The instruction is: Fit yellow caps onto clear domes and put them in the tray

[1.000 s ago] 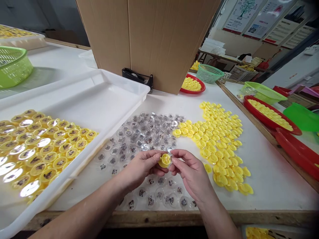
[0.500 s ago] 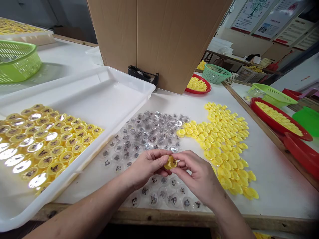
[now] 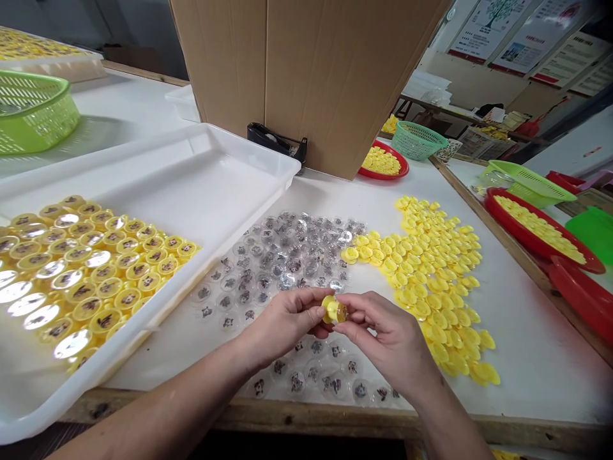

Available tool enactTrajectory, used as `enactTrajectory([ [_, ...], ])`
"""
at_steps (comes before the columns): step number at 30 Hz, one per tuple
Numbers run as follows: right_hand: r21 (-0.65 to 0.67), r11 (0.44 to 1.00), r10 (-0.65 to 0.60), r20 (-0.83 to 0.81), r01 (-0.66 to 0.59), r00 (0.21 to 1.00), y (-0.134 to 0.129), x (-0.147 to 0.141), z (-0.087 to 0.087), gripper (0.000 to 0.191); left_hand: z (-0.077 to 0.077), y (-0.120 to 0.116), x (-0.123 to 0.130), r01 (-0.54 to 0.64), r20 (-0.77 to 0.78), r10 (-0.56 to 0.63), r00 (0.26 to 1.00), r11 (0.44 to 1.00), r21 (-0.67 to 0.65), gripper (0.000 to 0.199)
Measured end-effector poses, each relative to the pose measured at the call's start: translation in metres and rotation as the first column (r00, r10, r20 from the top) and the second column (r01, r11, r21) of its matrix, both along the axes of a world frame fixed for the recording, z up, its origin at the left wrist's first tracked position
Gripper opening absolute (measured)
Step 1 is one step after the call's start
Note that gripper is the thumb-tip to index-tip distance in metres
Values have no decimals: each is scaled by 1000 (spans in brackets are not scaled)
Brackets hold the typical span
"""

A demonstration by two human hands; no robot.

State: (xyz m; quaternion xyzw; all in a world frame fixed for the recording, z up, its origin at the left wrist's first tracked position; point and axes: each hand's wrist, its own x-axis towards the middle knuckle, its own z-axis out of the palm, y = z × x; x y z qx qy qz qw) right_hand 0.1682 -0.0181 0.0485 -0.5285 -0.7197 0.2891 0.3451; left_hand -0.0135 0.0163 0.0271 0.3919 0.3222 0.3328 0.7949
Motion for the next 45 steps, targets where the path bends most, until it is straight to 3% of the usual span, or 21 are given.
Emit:
enactTrajectory([
  [11, 28, 999, -19, 10, 19, 1000, -2, 1, 2, 30, 0, -1, 0, -34, 24, 34, 999, 999, -30, 46],
  [17, 156, 988, -7, 138, -15, 990, -3, -4, 7, 26, 0, -1, -1, -38, 16, 39, 999, 999, -25, 46],
  [22, 256, 965, -17, 264, -53, 964, -7, -9, 12, 20, -6, -4, 0, -13, -42, 16, 999, 997, 76, 42],
  [26, 374, 926, -94, 371, -56, 924, -9, -16, 4, 17, -6, -5, 0, 79, -14, -78, 997, 988, 135, 37],
  [30, 456, 890, -173, 355, -8, 919, -10, -25, -6, 18, -3, -4, 1, 44, 36, -49, 998, 992, 120, 31],
  [32, 423, 906, -142, 266, 17, 953, -9, -25, -9, 17, -1, -3, 1, 23, 28, -27, 999, 993, 115, 33],
  [35, 198, 977, -91, 33, 83, 995, -8, -16, -11, 31, 1, -3, 0, 10, 13, -12, 1000, 991, 137, 30],
  [37, 30, 994, -104, -126, 109, 986, -7, -7, -15, 38, 0, -3, -1, -2, -57, 15, 998, 975, 224, 25],
  [39, -86, 993, -99, -257, 79, 961, -6, -1, -19, 33, -2, -4, -3, 6, -138, 42, 990, 942, 335, 21],
  [41, -127, 991, -68, -330, 27, 941, -6, -1, -24, 25, -5, -5, -4, 23, -185, 60, 981, 910, 414, 22],
  [45, -50, 998, -61, -313, 48, 948, -8, -10, -26, 14, -5, -8, -5, 56, -323, 139, 936, 847, 529, 19],
])
